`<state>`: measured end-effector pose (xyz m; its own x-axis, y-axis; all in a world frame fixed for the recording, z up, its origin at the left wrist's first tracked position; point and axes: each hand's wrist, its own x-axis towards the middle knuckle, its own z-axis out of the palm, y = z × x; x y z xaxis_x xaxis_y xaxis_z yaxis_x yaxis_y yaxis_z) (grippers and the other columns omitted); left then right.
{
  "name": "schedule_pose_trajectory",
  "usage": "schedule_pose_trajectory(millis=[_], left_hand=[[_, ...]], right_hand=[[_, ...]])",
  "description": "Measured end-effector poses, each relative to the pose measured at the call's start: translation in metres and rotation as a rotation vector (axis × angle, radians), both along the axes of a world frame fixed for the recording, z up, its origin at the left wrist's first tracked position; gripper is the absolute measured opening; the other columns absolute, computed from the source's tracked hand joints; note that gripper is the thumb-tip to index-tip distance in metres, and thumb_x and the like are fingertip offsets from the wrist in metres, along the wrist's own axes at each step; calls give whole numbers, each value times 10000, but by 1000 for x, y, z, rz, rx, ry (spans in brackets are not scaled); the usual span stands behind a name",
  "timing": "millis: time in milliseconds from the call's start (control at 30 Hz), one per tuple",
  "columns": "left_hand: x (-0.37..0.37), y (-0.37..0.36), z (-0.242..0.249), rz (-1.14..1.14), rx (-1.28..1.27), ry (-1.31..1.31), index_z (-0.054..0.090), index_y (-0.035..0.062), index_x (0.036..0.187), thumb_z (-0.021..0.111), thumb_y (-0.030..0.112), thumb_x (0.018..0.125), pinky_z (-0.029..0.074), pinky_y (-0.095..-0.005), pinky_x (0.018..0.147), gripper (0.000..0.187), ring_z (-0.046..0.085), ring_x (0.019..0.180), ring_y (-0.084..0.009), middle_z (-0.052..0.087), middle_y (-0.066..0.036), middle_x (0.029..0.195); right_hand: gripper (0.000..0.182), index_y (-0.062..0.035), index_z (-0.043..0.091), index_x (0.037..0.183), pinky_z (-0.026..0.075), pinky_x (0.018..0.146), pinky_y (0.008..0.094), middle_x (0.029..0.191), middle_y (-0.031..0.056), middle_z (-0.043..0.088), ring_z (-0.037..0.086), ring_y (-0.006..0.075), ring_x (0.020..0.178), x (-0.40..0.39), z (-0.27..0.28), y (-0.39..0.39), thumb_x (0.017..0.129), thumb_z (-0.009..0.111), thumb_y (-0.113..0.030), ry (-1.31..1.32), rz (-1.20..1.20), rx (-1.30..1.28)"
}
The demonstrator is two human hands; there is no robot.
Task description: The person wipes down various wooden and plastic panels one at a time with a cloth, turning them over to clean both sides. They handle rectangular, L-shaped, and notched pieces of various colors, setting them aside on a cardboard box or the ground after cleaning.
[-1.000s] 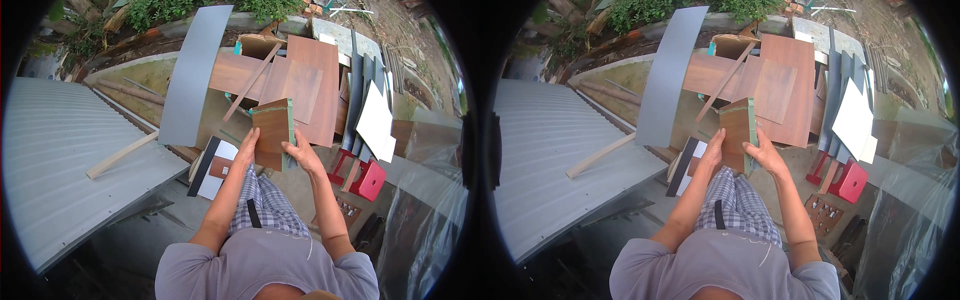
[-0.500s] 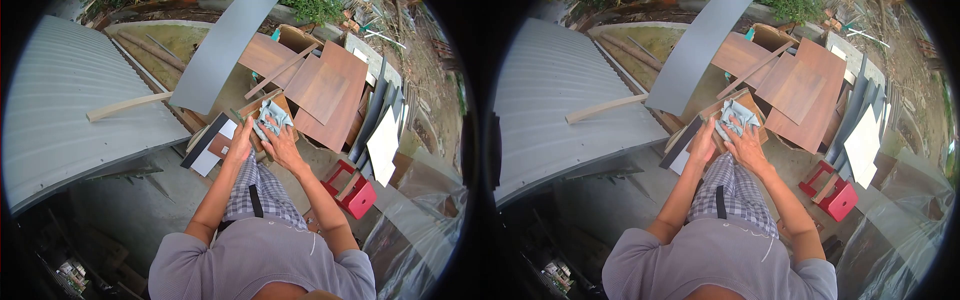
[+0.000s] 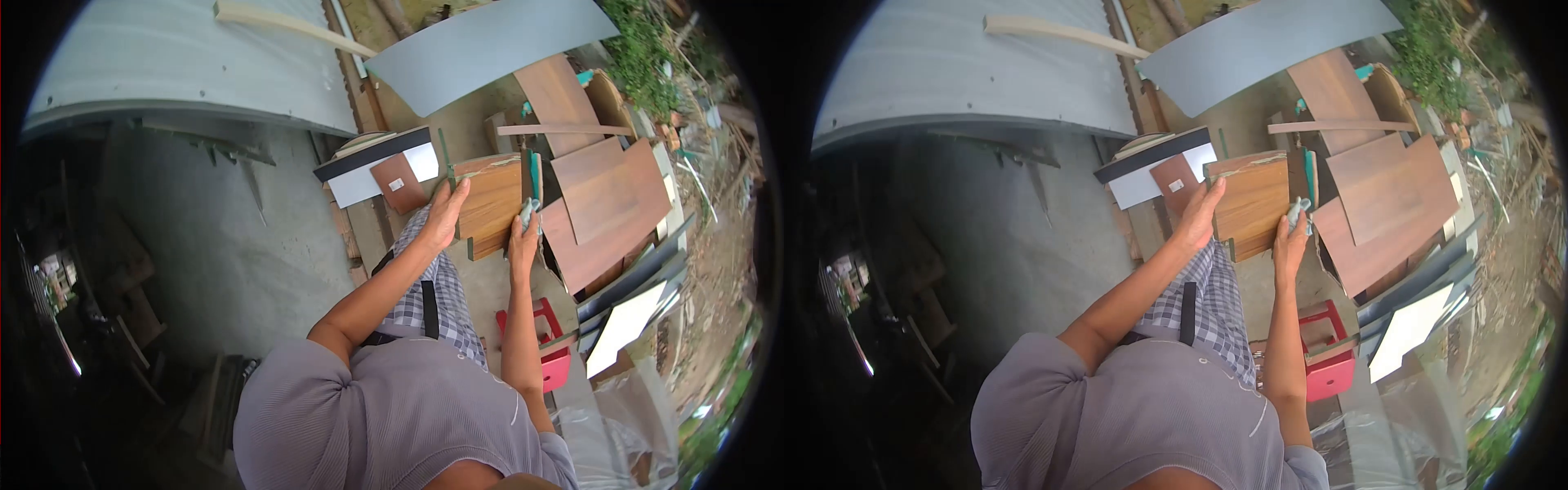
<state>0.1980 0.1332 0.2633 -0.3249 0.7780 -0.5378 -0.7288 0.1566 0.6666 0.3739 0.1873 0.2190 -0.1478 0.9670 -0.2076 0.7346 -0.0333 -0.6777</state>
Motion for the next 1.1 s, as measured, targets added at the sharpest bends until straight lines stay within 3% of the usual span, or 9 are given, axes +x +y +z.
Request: schedule_pose_trajectory(millis=[100, 167, 267, 333, 500, 633, 733, 933, 1100], left_hand=[[-7, -28, -41, 160, -132, -60, 323, 50, 1323, 498, 384, 901, 195, -382, 1057, 566, 241, 1285, -209, 333, -101, 1360], [-11, -53, -90, 312, -206, -124, 335, 45, 1303, 508, 375, 898, 273, -393, 1018, 550, 326, 1233, -226, 377, -103, 1318], [-23, -84, -154, 501, -451, -262, 332, 46, 1291, 508, 354, 897, 397, -461, 933, 530, 442, 1155, -294, 422, -122, 1276], [-33, -97, -222, 548, -630, -342, 317, 51, 1298, 498, 342, 900, 442, -517, 886, 525, 474, 1129, -345, 423, -138, 1276], [-87, -114, -418, 1233, -910, -520, 311, 57, 1314, 422, 274, 920, 466, -583, 831, 463, 498, 1072, -417, 425, -178, 1267], [-145, -114, -525, 1294, -854, -413, 397, 30, 1263, 388, 202, 912, 420, -661, 829, 392, 484, 1064, -446, 417, -194, 1269], [-178, -99, -554, 1183, -833, -402, 358, -3, 1257, 383, 180, 905, 491, -630, 734, 398, 498, 1039, -446, 403, -234, 1249], [-225, -64, -578, 980, -763, -452, 392, -1, 1224, 370, 183, 930, 504, -589, 763, 347, 512, 1042, -414, 465, -205, 1207], [-246, -26, -561, 1040, -686, -462, 384, 26, 1248, 341, 191, 936, 479, -600, 794, 355, 504, 1060, -418, 447, -212, 1237]], right_hand=[[486, 38, 396, 1261, 404, 863, 367, 1124, 213, 537, 517, 316, 1028, 20, -47, -6, 905, 488, -280, 120, -41, -160], [500, 23, 412, 1259, 407, 843, 320, 1093, 122, 551, 514, 212, 976, 30, -57, -12, 905, 486, -323, 407, -228, -566], [504, 11, 428, 1251, 396, 834, 291, 1065, 73, 546, 492, 164, 939, 51, -85, -27, 908, 473, -356, 337, -284, -674], [511, 20, 433, 1239, 388, 842, 292, 1067, 88, 546, 493, 173, 945, 64, -100, -34, 915, 448, -375, 218, -204, -662], [500, 20, 442, 1221, 378, 864, 302, 1099, 103, 532, 485, 178, 966, 84, -140, -43, 915, 454, -375, 57, -88, -694], [478, 2, 441, 1221, 363, 896, 308, 1107, 101, 531, 475, 182, 1000, 108, -190, -51, 917, 468, -366, 57, -165, -789], [462, -14, 436, 1237, 357, 910, 312, 1130, 104, 526, 471, 186, 1023, 115, -211, -52, 924, 464, -353, 58, -197, -911], [476, -17, 432, 1249, 346, 922, 309, 1157, 107, 519, 460, 186, 1049, 94, -229, -44, 920, 469, -358, -107, -184, -919], [482, -10, 433, 1241, 350, 917, 319, 1164, 129, 513, 462, 209, 1056, 113, -243, -53, 916, 464, -364, 6, -223, -912]])
